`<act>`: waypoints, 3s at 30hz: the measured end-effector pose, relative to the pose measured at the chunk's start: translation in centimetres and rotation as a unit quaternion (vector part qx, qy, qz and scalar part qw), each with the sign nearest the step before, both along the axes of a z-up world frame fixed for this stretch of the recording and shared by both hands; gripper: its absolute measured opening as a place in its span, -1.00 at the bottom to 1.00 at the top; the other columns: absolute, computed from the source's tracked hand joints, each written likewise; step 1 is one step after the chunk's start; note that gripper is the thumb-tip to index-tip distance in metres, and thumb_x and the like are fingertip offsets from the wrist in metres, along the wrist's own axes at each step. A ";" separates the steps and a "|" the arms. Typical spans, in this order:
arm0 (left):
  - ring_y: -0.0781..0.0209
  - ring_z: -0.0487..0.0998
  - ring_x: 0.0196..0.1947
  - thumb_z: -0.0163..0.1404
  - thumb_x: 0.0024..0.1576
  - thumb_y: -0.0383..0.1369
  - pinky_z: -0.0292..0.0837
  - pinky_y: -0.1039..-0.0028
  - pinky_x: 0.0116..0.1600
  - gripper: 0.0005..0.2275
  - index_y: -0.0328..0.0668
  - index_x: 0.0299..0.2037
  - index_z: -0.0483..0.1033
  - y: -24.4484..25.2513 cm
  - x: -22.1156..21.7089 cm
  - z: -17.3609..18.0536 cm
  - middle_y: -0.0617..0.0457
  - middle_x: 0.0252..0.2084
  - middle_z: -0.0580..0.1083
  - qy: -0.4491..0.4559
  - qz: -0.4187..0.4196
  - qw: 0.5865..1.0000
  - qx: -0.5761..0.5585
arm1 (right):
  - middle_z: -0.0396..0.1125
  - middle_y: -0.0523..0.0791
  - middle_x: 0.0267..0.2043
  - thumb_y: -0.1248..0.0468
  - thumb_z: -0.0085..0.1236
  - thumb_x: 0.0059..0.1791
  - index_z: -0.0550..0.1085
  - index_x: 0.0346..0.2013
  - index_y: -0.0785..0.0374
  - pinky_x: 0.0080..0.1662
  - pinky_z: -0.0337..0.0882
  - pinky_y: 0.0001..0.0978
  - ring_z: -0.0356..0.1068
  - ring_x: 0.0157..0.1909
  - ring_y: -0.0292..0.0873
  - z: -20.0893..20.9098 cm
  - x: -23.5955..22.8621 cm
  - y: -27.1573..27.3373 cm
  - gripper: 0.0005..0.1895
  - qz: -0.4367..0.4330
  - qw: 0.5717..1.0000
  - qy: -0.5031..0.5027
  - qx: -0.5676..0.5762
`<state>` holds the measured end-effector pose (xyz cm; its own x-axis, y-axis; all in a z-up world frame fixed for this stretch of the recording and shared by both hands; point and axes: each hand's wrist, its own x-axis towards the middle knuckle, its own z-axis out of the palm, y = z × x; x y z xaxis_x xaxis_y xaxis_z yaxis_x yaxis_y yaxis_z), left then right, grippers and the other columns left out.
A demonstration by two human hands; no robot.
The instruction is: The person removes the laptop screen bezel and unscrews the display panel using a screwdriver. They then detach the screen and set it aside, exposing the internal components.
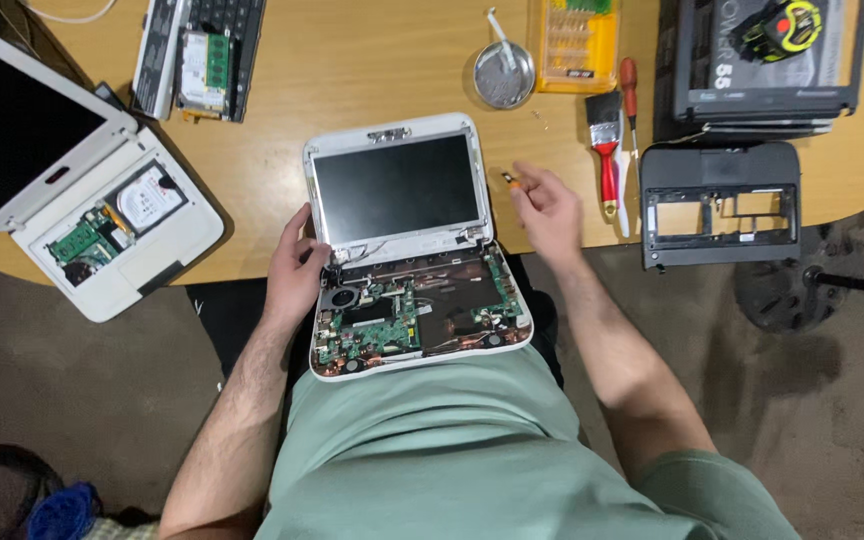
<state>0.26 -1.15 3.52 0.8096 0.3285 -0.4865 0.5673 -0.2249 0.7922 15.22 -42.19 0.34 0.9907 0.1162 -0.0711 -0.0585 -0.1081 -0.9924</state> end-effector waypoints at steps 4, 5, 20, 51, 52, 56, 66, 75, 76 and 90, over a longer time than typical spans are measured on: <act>-0.04 0.74 0.16 0.15 0.49 -0.40 0.61 0.07 0.38 -0.31 0.17 0.87 0.28 0.1 -0.8 -0.9 -0.16 0.13 0.72 -0.005 -0.004 1.000 -0.001 | 0.65 0.09 0.02 0.55 0.67 0.04 0.73 0.17 0.36 -0.03 0.72 -0.47 0.69 -0.09 -0.21 0.1 0.3 -1.2 -0.58 -0.023 0.999 0.023 0.023; -0.04 0.74 0.14 0.15 0.49 -0.41 0.62 0.07 0.34 -0.30 0.15 0.88 0.28 0.0 -0.9 -0.6 -0.17 0.13 0.72 -0.003 -0.001 1.000 -0.002 | 0.66 0.14 0.05 0.56 0.69 0.02 0.70 0.07 0.40 0.04 0.75 -0.44 0.72 0.02 -0.12 1.3 0.0 -1.0 -0.62 -0.026 0.999 0.017 0.037; -0.06 0.78 0.07 0.19 0.46 -0.33 0.65 0.12 0.24 -0.27 0.18 0.88 0.27 0.8 -1.7 -3.2 -0.02 0.17 0.76 0.014 -0.025 0.999 0.037 | 0.64 0.06 0.02 0.41 0.42 0.30 0.55 0.13 0.26 0.11 0.77 -0.02 0.74 0.09 0.18 6.8 -1.3 0.7 -0.82 0.116 0.945 -0.113 -0.285; 0.14 0.70 -0.19 0.20 0.42 -0.36 0.63 0.31 0.06 -0.27 0.21 0.85 0.29 1.2 -1.4 -4.3 0.12 -0.12 0.65 -0.001 -0.023 0.999 0.028 | 0.69 0.02 0.25 0.05 0.24 0.40 0.63 0.36 0.07 0.37 0.64 0.20 0.71 0.29 0.18 12.5 2.3 3.0 -0.70 0.276 0.818 0.032 -0.503; 0.14 0.70 -0.19 0.20 0.42 -0.36 0.63 0.31 0.06 -0.27 0.21 0.85 0.29 1.2 -1.4 -4.2 0.12 -0.12 0.65 -0.002 -0.023 0.999 0.029 | 0.69 0.02 0.25 0.05 0.24 0.40 0.63 0.36 0.07 0.37 0.64 0.20 0.71 0.29 0.18 14.2 2.2 4.1 -0.70 0.275 0.818 0.032 -0.503; 0.12 0.70 -0.19 0.20 0.42 -0.36 0.63 0.29 0.08 -0.27 0.21 0.85 0.29 1.1 -1.2 -3.8 0.09 -0.09 0.64 0.006 -0.024 0.999 0.024 | 0.54 0.14 0.43 0.34 0.16 0.34 0.37 0.77 0.14 0.44 0.61 0.29 0.66 0.36 0.23 18.1 2.3 6.2 -0.36 0.326 0.819 0.051 -0.470; -0.11 0.80 -0.01 0.22 0.45 -0.32 0.66 0.07 0.22 -0.29 0.30 0.85 0.31 0.9 -1.2 -4.0 -0.12 0.15 0.72 0.027 -0.024 0.999 0.032 | 0.47 0.12 0.47 0.26 -0.02 0.42 0.33 0.79 0.14 0.44 0.60 0.34 0.62 0.44 0.31 19.0 2.7 7.5 -0.42 0.342 0.790 0.078 -0.503; -0.14 0.82 -0.05 0.22 0.45 -0.32 0.68 0.05 0.21 -0.30 0.30 0.84 0.33 0.4 -0.9 -2.5 -0.20 0.18 0.73 0.022 -0.014 0.999 0.031 | 0.60 0.03 0.22 -0.04 0.06 0.42 0.42 0.67 -0.07 0.28 0.67 0.41 0.73 0.19 0.32 12.7 2.6 4.2 -0.49 0.304 0.727 0.011 -0.616; -0.14 0.82 -0.05 0.22 0.45 -0.32 0.68 0.05 0.21 -0.30 0.30 0.84 0.33 0.4 -1.1 -2.7 -0.20 0.18 0.73 0.023 -0.013 0.999 0.030 | 0.60 0.03 0.22 -0.04 0.06 0.42 0.42 0.67 -0.07 0.28 0.67 0.41 0.73 0.19 0.32 13.3 2.4 4.1 -0.49 0.305 0.726 0.011 -0.617; -0.04 0.76 -0.15 0.21 0.41 -0.34 0.67 0.12 0.15 -0.29 0.27 0.82 0.34 0.5 -1.4 -4.0 -0.05 0.03 0.70 0.004 -0.009 1.000 0.027 | 0.45 0.02 0.23 0.36 0.24 0.22 0.46 0.68 0.06 0.37 0.60 0.40 0.65 0.34 0.28 14.8 2.8 4.7 -0.33 0.345 0.806 0.031 -0.479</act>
